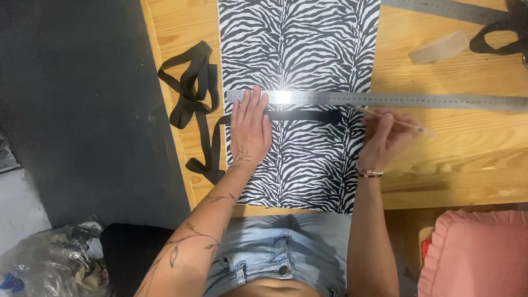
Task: The person measures a piece of zebra-print fabric using a metal ruler and marks a line with a pen. They then use scissors to cut the fabric along the marked line.
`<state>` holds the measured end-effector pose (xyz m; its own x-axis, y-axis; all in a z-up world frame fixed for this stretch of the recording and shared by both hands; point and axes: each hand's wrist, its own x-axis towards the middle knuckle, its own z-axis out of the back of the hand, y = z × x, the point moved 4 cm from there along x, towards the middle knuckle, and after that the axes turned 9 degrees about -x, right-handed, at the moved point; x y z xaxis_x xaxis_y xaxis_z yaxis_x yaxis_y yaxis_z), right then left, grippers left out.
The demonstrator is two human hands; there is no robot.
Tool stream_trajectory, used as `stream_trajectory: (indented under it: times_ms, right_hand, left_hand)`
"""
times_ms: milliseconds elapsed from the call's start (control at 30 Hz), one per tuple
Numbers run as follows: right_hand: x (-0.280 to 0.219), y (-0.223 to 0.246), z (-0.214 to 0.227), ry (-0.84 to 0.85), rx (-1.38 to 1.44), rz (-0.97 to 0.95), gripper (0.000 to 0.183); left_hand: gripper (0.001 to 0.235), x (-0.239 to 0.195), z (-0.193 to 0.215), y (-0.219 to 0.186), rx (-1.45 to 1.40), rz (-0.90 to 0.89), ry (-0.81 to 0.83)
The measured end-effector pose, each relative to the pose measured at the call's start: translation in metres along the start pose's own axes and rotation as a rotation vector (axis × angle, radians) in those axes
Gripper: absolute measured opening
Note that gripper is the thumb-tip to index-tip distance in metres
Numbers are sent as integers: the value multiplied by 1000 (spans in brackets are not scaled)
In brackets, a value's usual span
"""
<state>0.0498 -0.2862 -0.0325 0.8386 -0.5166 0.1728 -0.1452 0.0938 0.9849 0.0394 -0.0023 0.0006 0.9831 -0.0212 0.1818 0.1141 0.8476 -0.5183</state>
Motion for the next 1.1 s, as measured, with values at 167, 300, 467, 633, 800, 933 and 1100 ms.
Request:
stream_trajectory:
  times_ms: [167, 300, 467, 633, 800, 933, 1100]
  right_hand:
    - [4, 5, -13, 139, 18, 16, 11]
    - [8, 7, -18, 221, 66, -53, 11]
    - [11, 9, -22, 313, 19, -11, 14]
    - [7, -1, 1, 136, -64, -139, 23]
    - [-7, 41, -13, 465, -380, -322, 41]
    - [-34, 55, -33, 530, -371, -192, 18]
    - [-66, 101, -70, 628, -450, -22, 44]
  left_hand:
    - [44, -1, -2, 2, -1, 8, 6]
    - [44, -1, -3, 3, 4, 14, 16]
    - [44, -2, -3, 3, -4, 22, 22]
    - [44, -1, -2, 3, -9, 23, 25]
    - [44, -1, -1, 2, 0, 25, 36]
    - [44, -2, -2, 3, -7, 34, 41]
    - [44, -2, -2, 3, -8, 33, 36]
